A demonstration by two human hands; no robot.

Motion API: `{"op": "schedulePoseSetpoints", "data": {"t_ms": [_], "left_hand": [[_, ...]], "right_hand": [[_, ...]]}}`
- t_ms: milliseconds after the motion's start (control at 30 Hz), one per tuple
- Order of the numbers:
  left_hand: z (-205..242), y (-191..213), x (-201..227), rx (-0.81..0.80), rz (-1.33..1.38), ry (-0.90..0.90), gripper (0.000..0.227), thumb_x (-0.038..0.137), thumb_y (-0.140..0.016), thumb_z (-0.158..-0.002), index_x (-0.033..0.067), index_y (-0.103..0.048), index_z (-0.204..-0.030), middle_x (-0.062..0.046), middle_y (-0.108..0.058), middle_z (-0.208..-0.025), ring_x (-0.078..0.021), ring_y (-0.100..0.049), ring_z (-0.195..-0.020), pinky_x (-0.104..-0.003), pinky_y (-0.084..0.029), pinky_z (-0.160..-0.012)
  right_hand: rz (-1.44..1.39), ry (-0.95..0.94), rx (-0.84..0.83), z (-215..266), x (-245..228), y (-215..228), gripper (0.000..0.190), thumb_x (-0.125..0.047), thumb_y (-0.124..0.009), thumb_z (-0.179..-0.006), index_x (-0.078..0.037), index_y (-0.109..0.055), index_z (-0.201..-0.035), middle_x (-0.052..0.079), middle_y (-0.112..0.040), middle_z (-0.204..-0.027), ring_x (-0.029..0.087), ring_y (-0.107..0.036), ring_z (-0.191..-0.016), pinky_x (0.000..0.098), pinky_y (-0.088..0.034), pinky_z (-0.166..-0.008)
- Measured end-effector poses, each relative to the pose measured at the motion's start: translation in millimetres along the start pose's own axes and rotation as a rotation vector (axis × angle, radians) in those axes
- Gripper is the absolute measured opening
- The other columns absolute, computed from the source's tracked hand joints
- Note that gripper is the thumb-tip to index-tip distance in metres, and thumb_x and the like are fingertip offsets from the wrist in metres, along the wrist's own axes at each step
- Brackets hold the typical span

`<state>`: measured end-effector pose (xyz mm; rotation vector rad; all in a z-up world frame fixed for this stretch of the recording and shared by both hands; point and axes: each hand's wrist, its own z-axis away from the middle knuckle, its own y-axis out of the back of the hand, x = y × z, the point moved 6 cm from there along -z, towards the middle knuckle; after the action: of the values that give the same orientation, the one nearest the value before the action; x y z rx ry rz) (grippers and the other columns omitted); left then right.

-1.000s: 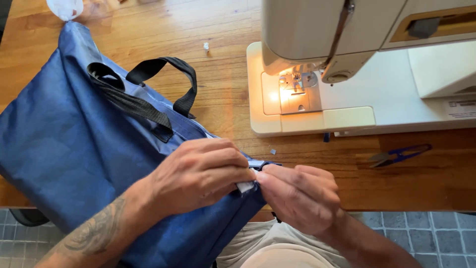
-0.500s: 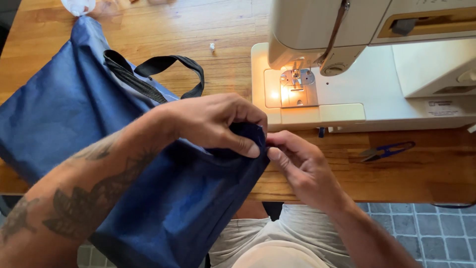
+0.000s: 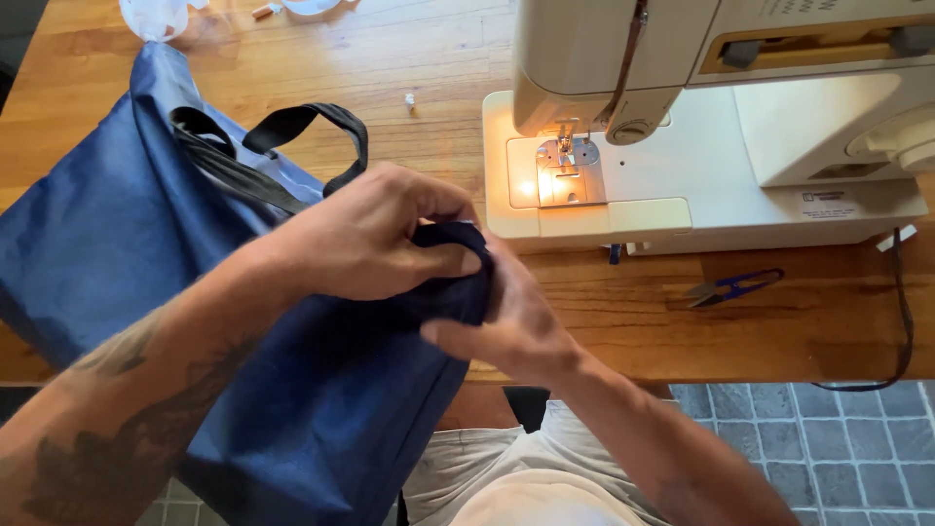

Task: Sew a blue fabric bag, trim excess threads with snips, and inspect the finished product

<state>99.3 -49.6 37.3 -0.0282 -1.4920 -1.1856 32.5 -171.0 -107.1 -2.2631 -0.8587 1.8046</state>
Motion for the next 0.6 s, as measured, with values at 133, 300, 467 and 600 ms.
{"op": "schedulePoseSetpoints", "data": {"t_ms": [133, 300, 467, 600], "left_hand": [[11.5, 3.5, -16.4, 0.126, -0.036, 0.127, 0.012, 0.028, -0.09, -0.092, 0.0161, -0.089, -0.09, -0.004, -0.079, -0.074, -0.0162, -0.075, -0.075, -0.037, -0.068, -0.073], [10.2, -8.5, 1.7, 0.137, 0.099, 0.262, 0.014, 0.024, -0.09, -0.088, 0.0093, -0.091, -0.088, -0.004, -0.079, -0.071, -0.0167, -0.073, -0.074, -0.035, -0.065, -0.07], [-28.6, -23.4, 21.6, 0.098, 0.085, 0.215, 0.015, 0.032, -0.092, -0.087, 0.0179, -0.093, -0.091, -0.001, -0.079, -0.07, -0.0164, -0.079, -0.067, -0.034, -0.066, -0.065], [-56.5, -25.9, 12.9, 0.083, 0.082, 0.111, 0.015, 0.026, -0.092, -0.09, 0.0125, -0.092, -0.096, -0.003, -0.078, -0.073, -0.016, -0.074, -0.073, -0.035, -0.063, -0.066]], "right_hand": [[-0.105, -0.182, -0.064, -8.5, 95.3, 28.8, 0.054, 0.014, -0.093, -0.081, 0.002, -0.078, -0.132, 0.013, -0.082, -0.11, 0.018, -0.079, -0.105, 0.0371, -0.072, -0.087], [-0.225, -0.211, -0.259, -1.3, 68.0, 38.6, 0.071, 0.019, -0.09, -0.076, 0.004, -0.077, -0.144, 0.02, -0.082, -0.126, 0.025, -0.078, -0.116, 0.0506, -0.07, -0.099], [-0.349, -0.248, -0.241, -3.8, 12.4, 65.7, 0.059, 0.019, -0.086, -0.081, 0.011, -0.079, -0.139, 0.034, -0.083, -0.12, 0.044, -0.083, -0.111, 0.0624, -0.069, -0.089], [-0.218, -0.349, 0.144, 7.0, -53.2, 73.8, 0.048, 0.011, -0.089, -0.086, 0.011, -0.077, -0.132, 0.025, -0.085, -0.111, 0.034, -0.087, -0.094, 0.0513, -0.075, -0.075]]}}
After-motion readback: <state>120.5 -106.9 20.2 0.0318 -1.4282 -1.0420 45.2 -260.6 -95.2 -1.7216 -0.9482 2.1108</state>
